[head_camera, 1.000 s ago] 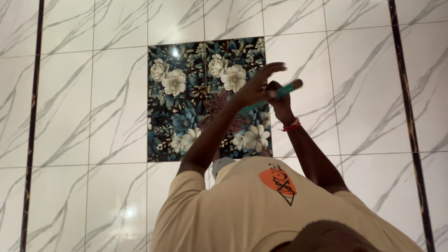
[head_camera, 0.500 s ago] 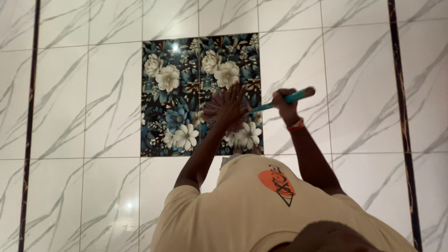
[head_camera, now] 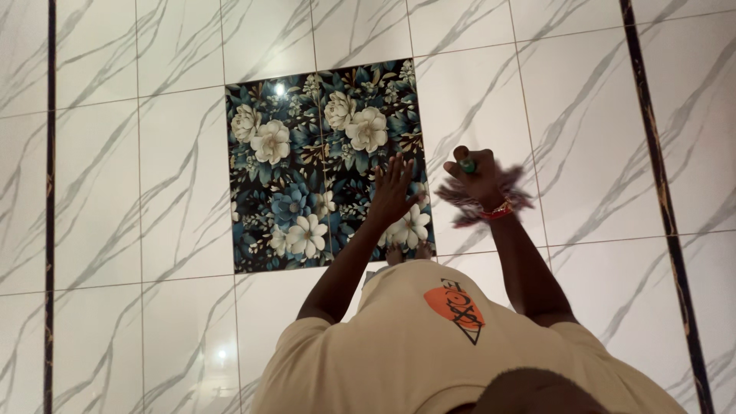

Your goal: The person mops a tiled floor using a mop, moving the tool across the marble-patterned white tiles and a decorative floral section.

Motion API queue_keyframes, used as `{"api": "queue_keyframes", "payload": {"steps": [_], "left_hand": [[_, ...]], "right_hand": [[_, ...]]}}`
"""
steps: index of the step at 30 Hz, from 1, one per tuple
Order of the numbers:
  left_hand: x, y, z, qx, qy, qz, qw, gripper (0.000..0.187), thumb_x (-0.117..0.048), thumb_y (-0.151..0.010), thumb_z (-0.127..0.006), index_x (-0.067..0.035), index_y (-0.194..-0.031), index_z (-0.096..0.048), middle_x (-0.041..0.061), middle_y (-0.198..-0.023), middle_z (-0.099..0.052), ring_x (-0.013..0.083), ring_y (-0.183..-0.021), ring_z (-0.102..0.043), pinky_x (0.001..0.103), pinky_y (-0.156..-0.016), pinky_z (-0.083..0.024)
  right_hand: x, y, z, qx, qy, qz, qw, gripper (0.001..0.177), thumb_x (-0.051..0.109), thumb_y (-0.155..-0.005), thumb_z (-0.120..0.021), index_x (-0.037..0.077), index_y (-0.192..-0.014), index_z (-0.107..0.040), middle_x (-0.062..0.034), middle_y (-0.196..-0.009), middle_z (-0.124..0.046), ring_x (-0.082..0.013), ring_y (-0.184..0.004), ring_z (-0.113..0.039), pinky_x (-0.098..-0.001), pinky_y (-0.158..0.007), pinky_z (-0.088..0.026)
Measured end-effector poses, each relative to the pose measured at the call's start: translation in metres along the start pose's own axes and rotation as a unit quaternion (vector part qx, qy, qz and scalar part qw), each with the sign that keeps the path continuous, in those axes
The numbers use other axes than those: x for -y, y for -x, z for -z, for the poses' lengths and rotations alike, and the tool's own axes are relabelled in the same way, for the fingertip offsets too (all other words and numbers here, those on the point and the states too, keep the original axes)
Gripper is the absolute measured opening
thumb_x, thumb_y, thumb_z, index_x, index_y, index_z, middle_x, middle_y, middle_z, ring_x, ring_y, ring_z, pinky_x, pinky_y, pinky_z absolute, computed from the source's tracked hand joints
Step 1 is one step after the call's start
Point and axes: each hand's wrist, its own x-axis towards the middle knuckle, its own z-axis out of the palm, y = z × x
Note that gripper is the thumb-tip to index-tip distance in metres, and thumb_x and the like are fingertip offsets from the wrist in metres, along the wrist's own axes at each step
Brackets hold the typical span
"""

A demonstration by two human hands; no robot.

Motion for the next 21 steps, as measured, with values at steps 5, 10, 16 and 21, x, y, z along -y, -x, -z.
{"api": "queue_keyframes", "payload": {"steps": [5,10,16,21], "left_hand": [[0.015,0.012,-0.002,0.034,-0.031,0.004,0.999,0.098,-0.072,-0.095,-0.049,-0.013,-0.166,-0.015,0.021,-0.172,-0.005,0.0403,-0.159,-0.007,0.065,-0.123,-0.001],[0.017,0.017,-0.004,0.026,-0.004,0.013,1.000,0.099,-0.070,-0.095,-0.057,-0.014,-0.164,-0.014,0.021,-0.171,-0.004,0.0396,-0.159,-0.007,0.066,-0.123,-0.001],[0.010,0.008,-0.001,0.047,-0.043,0.021,0.998,0.100,-0.057,-0.090,-0.068,-0.015,-0.166,-0.016,0.021,-0.172,-0.004,0.0400,-0.159,-0.009,0.065,-0.123,-0.003],[0.009,-0.013,-0.015,0.005,-0.036,0.026,0.999,0.098,-0.056,-0.093,-0.068,-0.016,-0.165,-0.016,0.021,-0.172,-0.006,0.0388,-0.160,-0.010,0.064,-0.125,-0.004]], "right_hand": [[0.012,-0.005,-0.004,-0.106,-0.196,0.014,0.975,0.045,-0.012,-0.079,-0.072,0.010,-0.074,-0.033,0.0040,-0.072,-0.038,-0.0062,-0.057,-0.040,-0.0257,-0.053,-0.037],[0.007,-0.006,0.003,-0.075,-0.156,0.032,0.984,0.038,-0.008,-0.093,-0.068,0.007,-0.068,-0.044,0.0012,-0.060,-0.040,-0.0076,-0.053,-0.036,-0.0247,-0.051,-0.030],[-0.013,-0.022,0.013,-0.131,-0.235,0.014,0.963,0.027,-0.005,-0.096,-0.055,0.003,-0.071,-0.048,-0.0045,-0.057,-0.048,-0.0080,-0.047,-0.040,-0.0229,-0.045,-0.031],[-0.020,-0.035,0.051,-0.180,-0.231,-0.005,0.956,0.037,-0.004,-0.099,-0.052,0.012,-0.068,-0.040,-0.0006,-0.053,-0.043,-0.0084,-0.042,-0.041,-0.0244,-0.040,-0.031]]}}
